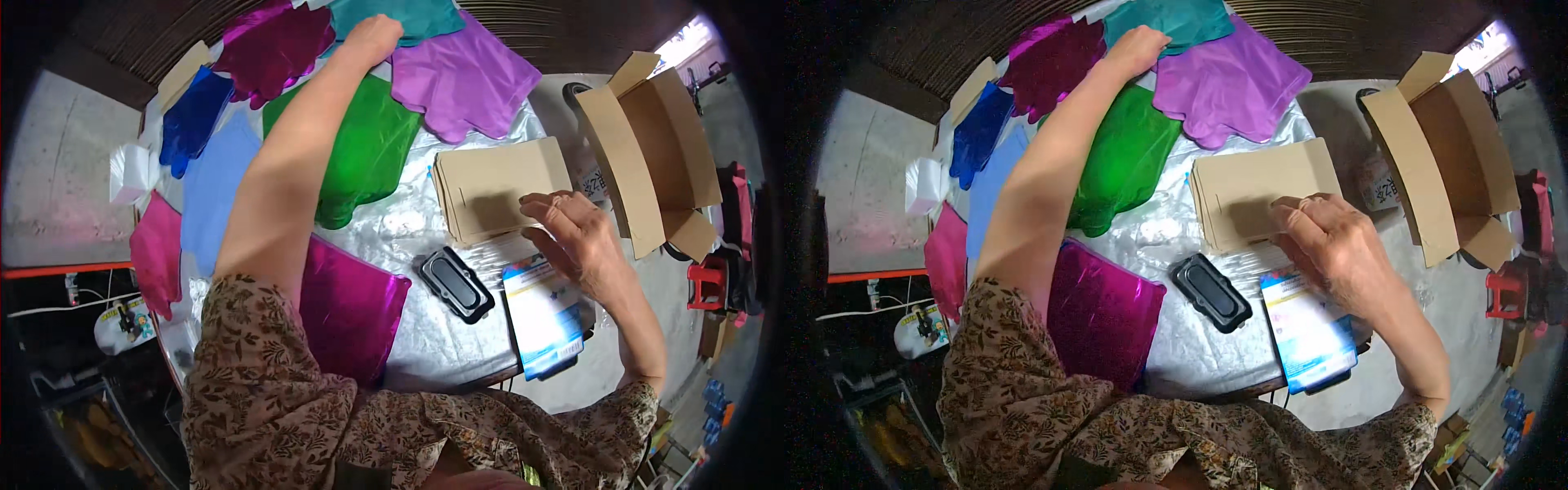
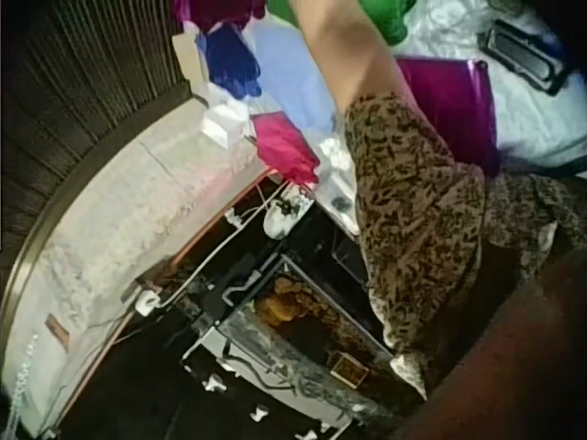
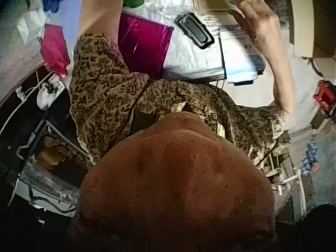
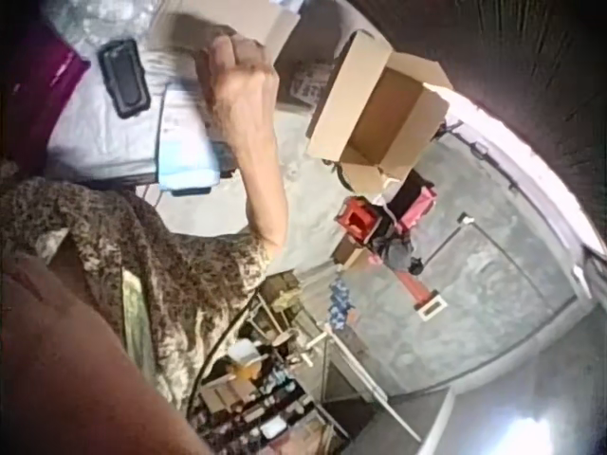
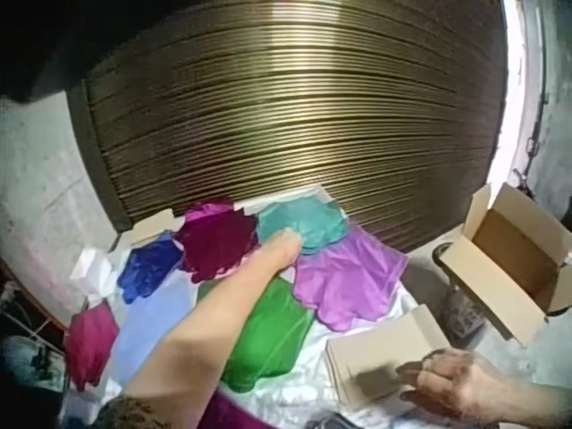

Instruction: Folding and placing colored material sheets into plastic packaging sleeves with cardboard backings.

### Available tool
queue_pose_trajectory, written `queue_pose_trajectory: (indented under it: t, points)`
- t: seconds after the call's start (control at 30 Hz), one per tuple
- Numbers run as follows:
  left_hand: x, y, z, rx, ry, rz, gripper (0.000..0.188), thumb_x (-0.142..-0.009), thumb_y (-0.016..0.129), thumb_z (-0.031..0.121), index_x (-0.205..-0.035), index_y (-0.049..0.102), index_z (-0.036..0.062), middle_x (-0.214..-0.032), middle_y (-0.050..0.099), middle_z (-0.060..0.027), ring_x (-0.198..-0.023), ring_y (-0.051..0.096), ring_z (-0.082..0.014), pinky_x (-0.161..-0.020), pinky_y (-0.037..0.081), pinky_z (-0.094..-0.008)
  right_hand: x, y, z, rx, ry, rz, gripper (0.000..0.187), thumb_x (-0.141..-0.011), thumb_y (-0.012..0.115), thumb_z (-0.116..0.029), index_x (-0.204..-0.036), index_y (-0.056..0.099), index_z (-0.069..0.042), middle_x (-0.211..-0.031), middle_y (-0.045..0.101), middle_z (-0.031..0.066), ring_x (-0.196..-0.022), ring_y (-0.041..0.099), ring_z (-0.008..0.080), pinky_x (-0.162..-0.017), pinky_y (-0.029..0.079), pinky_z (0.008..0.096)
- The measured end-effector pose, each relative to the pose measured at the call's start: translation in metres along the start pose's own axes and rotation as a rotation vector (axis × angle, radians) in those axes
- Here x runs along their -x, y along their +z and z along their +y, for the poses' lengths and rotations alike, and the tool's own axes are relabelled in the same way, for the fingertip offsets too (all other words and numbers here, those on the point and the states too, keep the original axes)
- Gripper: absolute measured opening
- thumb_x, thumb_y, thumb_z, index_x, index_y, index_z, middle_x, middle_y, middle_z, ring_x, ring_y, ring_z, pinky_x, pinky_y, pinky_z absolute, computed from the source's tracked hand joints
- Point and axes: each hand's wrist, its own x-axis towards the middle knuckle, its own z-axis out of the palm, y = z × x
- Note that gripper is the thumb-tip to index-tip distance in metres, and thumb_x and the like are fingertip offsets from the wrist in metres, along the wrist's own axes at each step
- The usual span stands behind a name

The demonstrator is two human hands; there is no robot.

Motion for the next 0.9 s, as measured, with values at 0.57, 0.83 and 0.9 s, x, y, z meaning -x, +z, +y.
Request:
queue_pose_trajectory:
  t: [0.57,0.83,0.9]
  points:
    - [0.007,0.024,-0.02,0.357,-0.674,0.188,0.029,-0.071,0.08,0.04,-0.094,0.081,0.0229,-0.093,0.077,-0.0049,-0.091,0.073,-0.026,-0.086,0.056,-0.0401,-0.209,0.063,0.153,0.051,0.126,-0.008,0.041,-0.095,0.063,-0.018,-0.134,0.058,-0.007,-0.126,0.065,0.0214,-0.116,0.063,0.0383,-0.1,0.049,0.0461]
    - [0.006,0.017,-0.018,0.465,-0.651,0.174,0.039,-0.067,0.085,0.044,-0.098,0.081,0.0208,-0.098,0.078,-0.0016,-0.094,0.073,-0.023,-0.091,0.053,-0.0386,-0.286,0.12,0.205,-0.052,-0.046,0.298,0.07,-0.1,0.044,-0.063,-0.126,0.058,0.0,-0.111,0.07,0.0177,-0.097,0.069,0.034,-0.081,0.057,0.0484]
    - [0.01,0.013,-0.012,0.468,-0.671,0.178,0.04,-0.066,0.086,0.044,-0.098,0.081,0.0197,-0.097,0.078,-0.0017,-0.094,0.072,-0.0224,-0.09,0.053,-0.0376,-0.295,0.121,0.206,0.039,-0.002,0.193,0.066,-0.1,0.047,-0.058,-0.127,0.057,0.001,-0.112,0.069,0.0187,-0.098,0.069,0.0337,-0.082,0.057,0.0476]
